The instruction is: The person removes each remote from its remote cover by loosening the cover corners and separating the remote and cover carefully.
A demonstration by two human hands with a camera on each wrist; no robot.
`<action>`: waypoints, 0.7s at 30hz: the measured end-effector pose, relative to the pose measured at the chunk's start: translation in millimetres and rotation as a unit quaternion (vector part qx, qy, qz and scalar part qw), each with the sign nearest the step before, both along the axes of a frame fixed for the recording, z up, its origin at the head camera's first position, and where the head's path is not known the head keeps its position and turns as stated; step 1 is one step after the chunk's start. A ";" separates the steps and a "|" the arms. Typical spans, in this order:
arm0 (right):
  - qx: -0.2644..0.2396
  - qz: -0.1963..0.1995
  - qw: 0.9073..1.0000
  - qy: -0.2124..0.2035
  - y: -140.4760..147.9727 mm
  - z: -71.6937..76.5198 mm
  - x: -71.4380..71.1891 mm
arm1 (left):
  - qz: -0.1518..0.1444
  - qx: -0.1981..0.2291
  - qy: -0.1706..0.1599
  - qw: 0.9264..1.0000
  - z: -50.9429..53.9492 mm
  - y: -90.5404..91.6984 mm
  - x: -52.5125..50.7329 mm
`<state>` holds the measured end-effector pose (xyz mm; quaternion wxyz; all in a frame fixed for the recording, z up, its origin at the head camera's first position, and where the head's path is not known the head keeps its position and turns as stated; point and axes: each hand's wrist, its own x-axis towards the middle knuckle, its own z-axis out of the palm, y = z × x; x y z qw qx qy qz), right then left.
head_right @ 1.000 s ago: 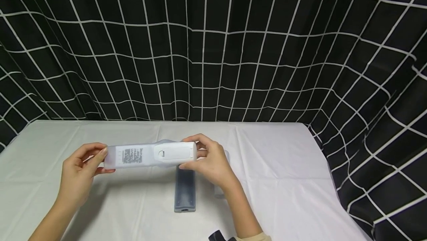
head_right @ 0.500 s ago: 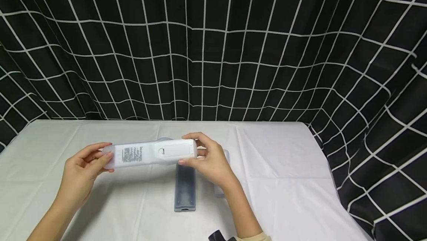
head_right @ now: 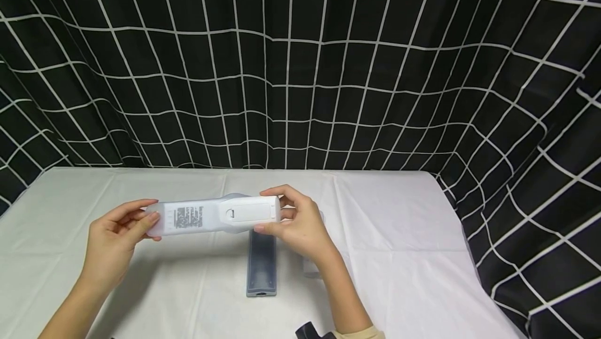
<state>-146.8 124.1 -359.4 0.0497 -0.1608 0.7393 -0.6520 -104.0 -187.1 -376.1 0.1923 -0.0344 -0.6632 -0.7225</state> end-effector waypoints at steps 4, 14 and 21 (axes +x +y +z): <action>0.002 -0.001 1.000 0.003 1.4 -0.3 -0.7 | -0.002 0.001 0.008 1.000 1.0 0.1 -0.1; 0.005 -0.002 1.000 -0.001 3.7 1.8 -0.6 | -0.002 -0.006 0.022 1.000 0.6 -1.1 -0.7; 0.002 -0.002 1.000 0.001 4.8 1.8 -0.7 | -0.003 -0.009 0.027 1.000 0.3 -2.4 -1.0</action>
